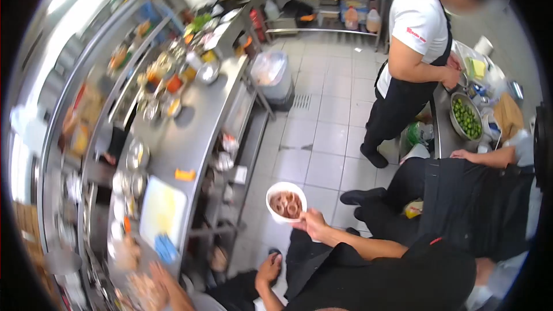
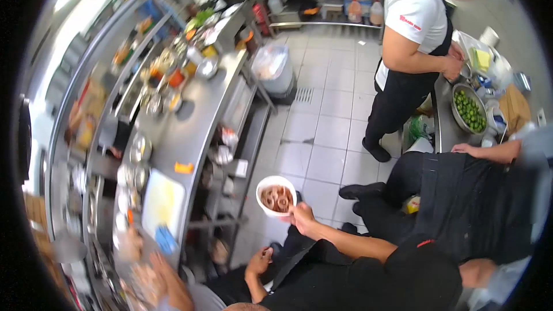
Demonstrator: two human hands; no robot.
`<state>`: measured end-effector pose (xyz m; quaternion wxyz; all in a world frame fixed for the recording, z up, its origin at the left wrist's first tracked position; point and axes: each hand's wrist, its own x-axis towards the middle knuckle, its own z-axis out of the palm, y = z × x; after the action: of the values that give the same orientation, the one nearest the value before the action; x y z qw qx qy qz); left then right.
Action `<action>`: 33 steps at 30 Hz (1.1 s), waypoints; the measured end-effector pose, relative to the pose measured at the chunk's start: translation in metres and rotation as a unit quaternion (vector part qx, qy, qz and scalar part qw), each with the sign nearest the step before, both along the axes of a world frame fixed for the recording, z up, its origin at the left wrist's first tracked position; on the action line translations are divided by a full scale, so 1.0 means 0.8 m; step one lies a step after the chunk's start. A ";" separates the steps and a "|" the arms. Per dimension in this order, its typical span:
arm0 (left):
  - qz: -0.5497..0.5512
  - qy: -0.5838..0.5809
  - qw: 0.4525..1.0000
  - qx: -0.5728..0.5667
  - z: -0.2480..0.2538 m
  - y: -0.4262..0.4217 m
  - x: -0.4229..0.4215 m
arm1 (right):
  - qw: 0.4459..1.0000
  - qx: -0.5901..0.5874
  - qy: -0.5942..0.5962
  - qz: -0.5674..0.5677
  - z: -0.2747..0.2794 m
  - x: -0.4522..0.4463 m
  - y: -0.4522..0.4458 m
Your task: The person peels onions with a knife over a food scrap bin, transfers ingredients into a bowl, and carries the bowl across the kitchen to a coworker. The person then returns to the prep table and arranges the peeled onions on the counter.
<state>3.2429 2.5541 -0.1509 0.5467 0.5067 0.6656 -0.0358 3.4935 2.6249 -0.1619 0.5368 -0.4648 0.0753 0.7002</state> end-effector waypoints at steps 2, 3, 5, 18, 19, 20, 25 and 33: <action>0.245 -0.164 0.950 0.101 0.015 0.075 0.032 | 0.999 0.014 0.011 0.049 0.015 -0.003 0.047; 0.298 -0.231 0.921 0.094 -0.001 0.119 0.030 | 0.995 0.018 0.008 0.094 0.013 0.004 0.077; 0.302 -0.311 0.898 0.071 -0.028 0.214 0.037 | 0.982 0.050 -0.073 0.166 0.002 0.023 0.139; 0.102 -0.418 0.892 -0.138 -0.028 0.636 0.373 | 0.967 -0.006 -0.251 0.028 0.044 0.278 0.401; 0.086 -0.408 0.897 -0.148 -0.041 0.662 0.398 | 0.977 0.009 -0.214 0.013 0.034 0.306 0.417; 0.099 -0.416 0.890 -0.160 -0.055 0.686 0.422 | 0.981 0.022 -0.191 0.015 0.018 0.336 0.435; 0.157 -0.367 0.907 -0.135 -0.064 0.828 0.530 | 0.978 -0.006 -0.207 -0.022 -0.041 0.499 0.544; 0.107 -0.398 0.907 -0.082 -0.026 1.150 0.818 | 0.908 -0.178 -0.299 -0.233 -0.114 0.667 0.560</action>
<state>3.8970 3.4744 -0.1716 0.8065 0.3579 0.4377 0.1729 4.0271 3.0730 -0.2533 0.5904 -0.7094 0.1412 0.3581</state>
